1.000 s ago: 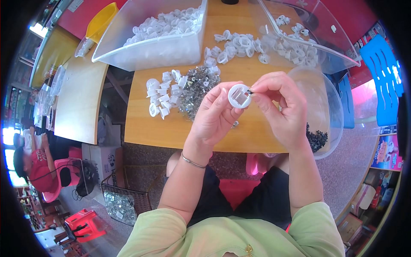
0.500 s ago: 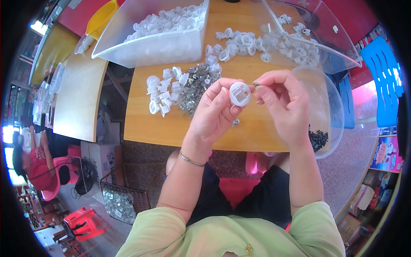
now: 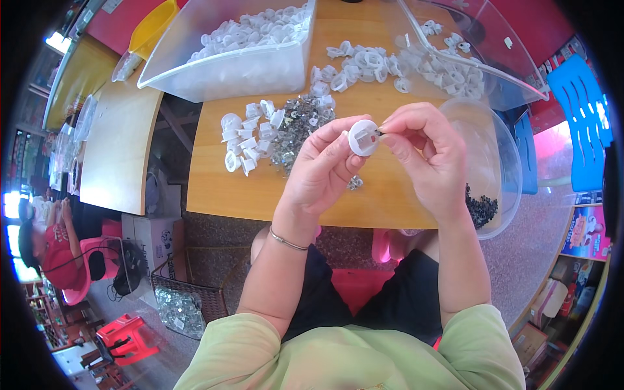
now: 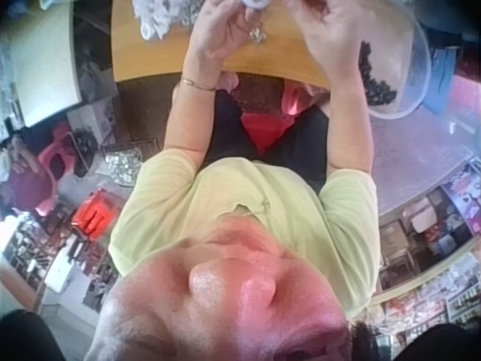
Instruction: The person assembles components by inserting small black pieces into white plastic casings by hand and placing the assembled parts into a clear container.
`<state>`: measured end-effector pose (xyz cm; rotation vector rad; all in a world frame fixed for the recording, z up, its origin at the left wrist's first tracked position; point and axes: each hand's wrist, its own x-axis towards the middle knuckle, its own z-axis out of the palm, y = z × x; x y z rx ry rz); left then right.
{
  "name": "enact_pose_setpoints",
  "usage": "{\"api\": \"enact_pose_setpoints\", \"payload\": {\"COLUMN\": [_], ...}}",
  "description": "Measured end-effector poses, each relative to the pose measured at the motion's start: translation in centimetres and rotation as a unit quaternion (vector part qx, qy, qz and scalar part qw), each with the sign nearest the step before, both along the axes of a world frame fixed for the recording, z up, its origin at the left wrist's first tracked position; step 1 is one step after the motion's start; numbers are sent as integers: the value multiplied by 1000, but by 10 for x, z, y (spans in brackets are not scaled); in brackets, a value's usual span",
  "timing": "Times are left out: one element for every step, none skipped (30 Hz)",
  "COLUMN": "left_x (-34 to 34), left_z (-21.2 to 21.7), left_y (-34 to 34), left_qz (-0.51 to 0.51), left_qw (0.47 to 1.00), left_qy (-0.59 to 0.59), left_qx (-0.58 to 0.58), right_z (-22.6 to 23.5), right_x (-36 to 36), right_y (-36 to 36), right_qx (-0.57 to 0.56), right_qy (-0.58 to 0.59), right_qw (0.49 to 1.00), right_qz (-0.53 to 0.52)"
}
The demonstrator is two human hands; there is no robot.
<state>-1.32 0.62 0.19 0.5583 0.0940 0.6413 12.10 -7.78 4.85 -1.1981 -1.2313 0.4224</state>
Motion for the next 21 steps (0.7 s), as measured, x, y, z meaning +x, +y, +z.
{"api": "enact_pose_setpoints", "payload": {"left_x": [0,0,0,0,0,1,1,1,2,2,2,2,2,2,2,2,2,2,2,2,2], "left_z": [-1,-1,-2,-3,-3,-3,-3,-3,-4,-3,-3,-4,-4,-4,-4,-3,-3,-3,-3,-3,-3], "left_y": [0,0,0,1,1,0,0,-1,-1,-1,-1,-1,-1,0,0,-1,-1,-1,-1,-1,-1], "left_qz": [-2,-3,-3,-8,-12,-12,-12,-11,-11,-16,-21,-21,-25,-30,-30,-32,-34,-34,-32,-31,-31], "left_qw": [1000,1000,1000,1000,1000,1000,1000,1000,1000,1000,999,999,999,999,999,999,999,999,999,999,999], "left_qy": [-5,-9,-9,-15,-21,-21,-19,-17,-17,-20,-22,-22,-24,-27,-27,-25,-23,-24,-22,-20,-20], "left_qx": [4,9,9,10,11,11,10,9,9,12,16,16,17,19,19,24,29,29,29,29,29], "right_z": [1,1,1,1,1,1,2,2,2,2,2,2,2,2,2,2,2,2,2,2,3], "right_x": [0,0,0,0,0,0,0,0,0,0,0,-1,-1,-1,-1,-2,-2,-2,-2,-2,-3], "right_y": [0,0,0,0,0,0,0,0,0,0,0,0,0,0,0,0,0,0,0,-1,-1], "right_qx": [-2,-5,-5,-2,1,1,1,2,2,6,10,9,8,7,7,6,5,5,3,1,1], "right_qy": [-6,-13,-13,-19,-25,-25,-42,-58,-58,-71,-83,-83,-86,-89,-89,-89,-89,-89,-90,-91,-91], "right_qw": [1000,1000,1000,1000,1000,1000,999,998,998,997,996,996,996,996,996,996,996,996,996,996,996], "right_qz": [-3,-5,-6,-9,-12,-12,-16,-19,-19,-19,-18,-18,-20,-21,-21,-22,-23,-23,-24,-25,-25]}}
